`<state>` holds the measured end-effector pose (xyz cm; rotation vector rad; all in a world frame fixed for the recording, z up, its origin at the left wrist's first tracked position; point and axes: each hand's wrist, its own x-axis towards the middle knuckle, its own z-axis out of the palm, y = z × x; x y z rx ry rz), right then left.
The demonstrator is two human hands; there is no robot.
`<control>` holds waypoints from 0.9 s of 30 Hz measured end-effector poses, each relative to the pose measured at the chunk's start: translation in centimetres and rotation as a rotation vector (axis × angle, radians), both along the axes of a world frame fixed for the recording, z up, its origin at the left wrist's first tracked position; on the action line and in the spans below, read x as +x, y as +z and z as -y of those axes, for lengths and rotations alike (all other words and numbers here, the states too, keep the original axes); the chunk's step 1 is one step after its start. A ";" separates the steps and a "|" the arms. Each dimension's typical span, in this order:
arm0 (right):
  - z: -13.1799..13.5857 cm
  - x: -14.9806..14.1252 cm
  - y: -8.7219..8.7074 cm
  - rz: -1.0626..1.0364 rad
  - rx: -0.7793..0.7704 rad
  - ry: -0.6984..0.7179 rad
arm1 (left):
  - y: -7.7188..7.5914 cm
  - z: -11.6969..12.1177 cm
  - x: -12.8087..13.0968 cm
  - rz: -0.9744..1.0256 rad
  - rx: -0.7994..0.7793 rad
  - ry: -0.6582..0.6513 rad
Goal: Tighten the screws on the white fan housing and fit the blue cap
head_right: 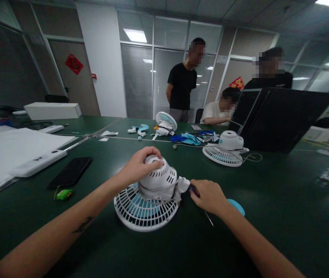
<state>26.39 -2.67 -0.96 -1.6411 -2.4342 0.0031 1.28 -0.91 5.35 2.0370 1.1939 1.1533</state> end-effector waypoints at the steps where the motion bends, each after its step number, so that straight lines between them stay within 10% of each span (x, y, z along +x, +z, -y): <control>1: 0.1 0.3 -0.3 0.017 -0.006 -0.011 | 0.1 0.0 0.0 -0.003 -0.010 0.002; 9: 1.4 8.8 0.2 -0.128 -0.064 -0.341 | 0.0 0.1 -0.1 -0.012 -0.015 0.020; 15: 4.2 14.8 -2.0 -0.262 -0.216 -0.290 | -0.6 -0.2 -0.4 0.031 0.046 -0.072; 27: 0.6 4.4 4.7 -0.800 -0.099 0.060 | -2.2 -0.2 -0.6 0.147 0.038 -0.134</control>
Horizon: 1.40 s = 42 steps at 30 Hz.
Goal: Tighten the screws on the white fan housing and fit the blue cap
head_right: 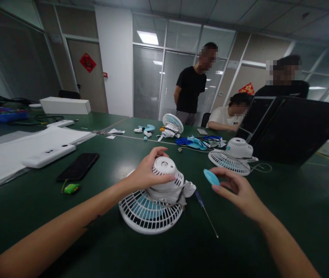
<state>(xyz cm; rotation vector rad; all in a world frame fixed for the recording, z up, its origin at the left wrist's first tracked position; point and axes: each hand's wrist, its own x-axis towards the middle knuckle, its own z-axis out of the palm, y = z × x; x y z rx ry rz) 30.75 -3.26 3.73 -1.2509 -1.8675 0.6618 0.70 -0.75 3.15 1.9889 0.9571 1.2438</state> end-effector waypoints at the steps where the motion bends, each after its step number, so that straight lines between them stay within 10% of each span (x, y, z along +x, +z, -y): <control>1: -0.4 -1.5 0.8 -0.006 0.050 0.066 | -0.1 0.0 0.0 -0.004 0.010 0.006; 10: -3.4 -10.5 4.4 0.255 0.237 0.382 | -0.4 -0.2 0.2 0.016 0.046 0.013; 21: -3.8 -10.6 6.3 0.345 0.190 0.558 | 0.0 0.0 0.1 0.022 0.080 -0.011; 42: -4.4 -12.7 8.3 0.617 0.212 0.462 | -0.4 -0.1 0.2 0.013 0.136 0.017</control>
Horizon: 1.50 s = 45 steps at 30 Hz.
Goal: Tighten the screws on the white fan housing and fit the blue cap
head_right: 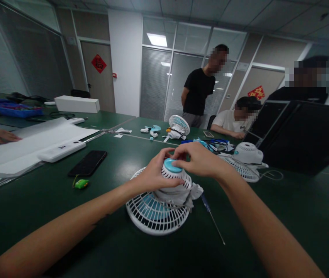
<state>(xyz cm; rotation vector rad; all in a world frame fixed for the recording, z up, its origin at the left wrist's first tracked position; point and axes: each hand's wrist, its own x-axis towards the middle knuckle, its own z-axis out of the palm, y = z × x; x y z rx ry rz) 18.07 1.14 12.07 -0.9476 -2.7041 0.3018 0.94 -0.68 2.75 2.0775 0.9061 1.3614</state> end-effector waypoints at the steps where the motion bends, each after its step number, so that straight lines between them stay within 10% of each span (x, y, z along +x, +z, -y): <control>1: 0.1 -0.1 -0.1 0.016 0.017 -0.023 | 0.0 0.0 0.0 0.004 0.013 0.006; 12: 0.1 -1.6 -1.0 -0.079 -0.092 -0.130 | 0.0 0.1 0.3 0.017 0.051 0.044; 19: -0.6 0.8 0.2 -0.097 -0.484 -0.008 | 0.4 0.8 0.3 -0.061 0.045 0.092; 26: -2.0 0.3 -1.9 -0.270 -0.298 -0.054 | 0.5 0.8 0.4 -0.120 0.105 0.097; 34: -0.7 -1.2 -4.5 -0.345 0.250 -0.225 | 0.4 0.6 0.4 -0.100 0.119 0.102; 45: -0.1 -0.3 -2.8 -0.126 0.039 -0.132 | 0.7 0.5 0.0 -0.130 0.123 0.037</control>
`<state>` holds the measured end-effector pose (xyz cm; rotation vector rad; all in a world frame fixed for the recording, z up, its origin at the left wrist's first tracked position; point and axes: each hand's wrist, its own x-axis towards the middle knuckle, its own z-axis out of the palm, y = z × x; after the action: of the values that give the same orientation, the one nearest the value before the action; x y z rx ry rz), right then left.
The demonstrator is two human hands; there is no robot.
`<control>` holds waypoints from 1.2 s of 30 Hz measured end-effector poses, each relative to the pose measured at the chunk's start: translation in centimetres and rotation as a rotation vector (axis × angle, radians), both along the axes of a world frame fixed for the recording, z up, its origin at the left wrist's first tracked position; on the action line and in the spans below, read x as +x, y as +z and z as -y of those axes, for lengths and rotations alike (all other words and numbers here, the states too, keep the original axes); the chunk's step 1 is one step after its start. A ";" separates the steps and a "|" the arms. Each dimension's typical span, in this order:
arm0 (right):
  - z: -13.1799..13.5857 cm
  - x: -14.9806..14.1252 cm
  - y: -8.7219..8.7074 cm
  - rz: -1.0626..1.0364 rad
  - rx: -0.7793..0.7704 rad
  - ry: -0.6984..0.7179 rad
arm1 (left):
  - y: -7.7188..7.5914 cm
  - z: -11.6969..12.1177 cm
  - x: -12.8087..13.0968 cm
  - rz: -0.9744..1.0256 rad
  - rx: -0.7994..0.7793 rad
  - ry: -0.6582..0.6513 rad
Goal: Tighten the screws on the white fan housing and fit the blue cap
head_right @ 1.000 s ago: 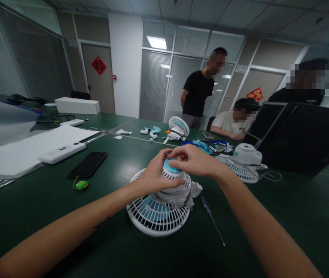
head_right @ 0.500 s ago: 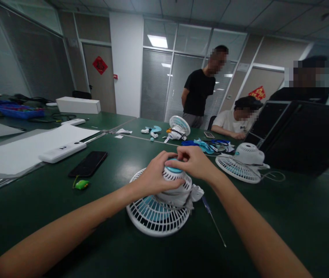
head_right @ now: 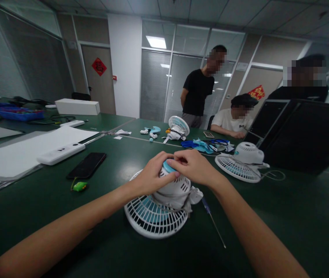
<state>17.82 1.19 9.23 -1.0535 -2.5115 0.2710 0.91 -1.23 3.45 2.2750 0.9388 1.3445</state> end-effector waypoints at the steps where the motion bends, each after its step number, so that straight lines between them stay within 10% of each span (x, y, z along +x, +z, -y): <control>1: -0.1 -0.2 0.1 0.017 -0.011 -0.014 | 0.1 -0.1 0.0 -0.010 -0.001 -0.002; 9: 0.4 -1.3 0.3 0.040 0.023 -0.172 | 0.1 -0.4 0.1 0.020 -0.029 0.014; 18: -1.3 1.8 0.2 -0.195 -0.191 0.201 | 0.4 -0.2 -0.1 -0.004 -0.103 -0.034; 36: -1.1 0.5 -2.5 -0.505 -0.209 0.051 | 0.2 -0.2 0.2 0.085 -0.117 -0.006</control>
<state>18.31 2.31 6.70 -0.8619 -2.0836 0.7296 1.11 -1.05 3.70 2.1152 0.9555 1.3357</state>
